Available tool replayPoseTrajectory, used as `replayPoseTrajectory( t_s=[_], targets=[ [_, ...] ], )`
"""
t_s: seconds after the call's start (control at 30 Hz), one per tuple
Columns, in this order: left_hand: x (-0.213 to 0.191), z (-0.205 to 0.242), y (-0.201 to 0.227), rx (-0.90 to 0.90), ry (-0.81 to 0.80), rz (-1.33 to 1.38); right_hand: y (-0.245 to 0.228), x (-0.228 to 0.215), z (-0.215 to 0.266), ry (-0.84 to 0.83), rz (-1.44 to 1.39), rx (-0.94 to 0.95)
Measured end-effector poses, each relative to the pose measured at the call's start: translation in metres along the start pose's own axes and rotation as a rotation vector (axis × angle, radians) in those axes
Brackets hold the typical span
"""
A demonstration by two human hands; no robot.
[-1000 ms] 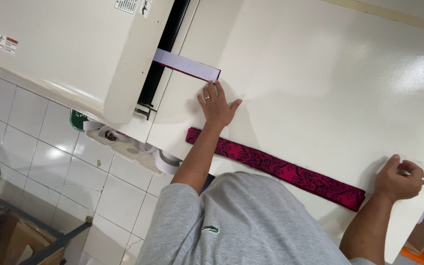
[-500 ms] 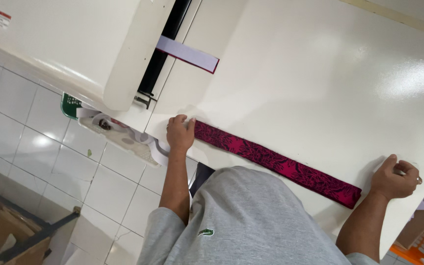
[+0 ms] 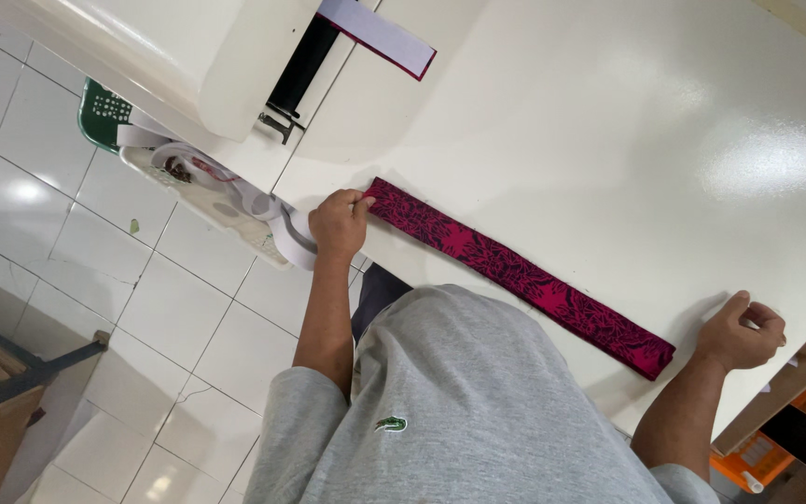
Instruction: The person repeatedly picks up a white strip and a patterned red fabric strip, aligns them, and feeds them into a machine. The person handles the strips one at a time, resetting the position after each insertion.
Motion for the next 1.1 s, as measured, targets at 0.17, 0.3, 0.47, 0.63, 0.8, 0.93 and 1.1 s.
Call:
replayPoseTrajectory(
  t_s=[0.17, 0.3, 0.47, 0.63, 0.8, 0.93, 1.1],
  targets=[
    [-0.030, 0.008, 0.044, 0.207, 0.057, 0.033, -0.031, 0.012, -0.007, -0.119, -0.092, 0.045],
    [-0.042, 0.012, 0.077, 0.127, -0.153, 0.337, -0.127, 0.050, 0.012, -0.346, -0.187, -0.111],
    [-0.040, 0.023, 0.146, 0.177, -0.553, 0.748, -0.300, 0.091, 0.126, -0.966, -0.438, -0.442],
    [-0.034, 0.023, 0.179, 0.162, -0.745, 1.098, -0.351, 0.103, 0.195, -1.508, -0.432, -0.278],
    [-0.028, -0.037, 0.124, 0.028, -0.383, 0.939, -0.234, 0.094, 0.142, -1.641, -0.019, -0.037],
    [-0.004, -0.071, 0.078, -0.049, -0.224, 0.736, -0.109, 0.044, 0.060, -1.385, 0.265, 0.167],
    [0.035, -0.102, 0.075, 0.070, -0.097, 0.486, -0.058, 0.007, 0.002, -1.099, 0.110, 0.312]
  ],
)
Point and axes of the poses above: each hand's wrist, its own z-axis away from the middle knuckle, its own x-axis out of the palm, y = z × x, the point moved 9 cm from there along -z, towards the middle knuckle
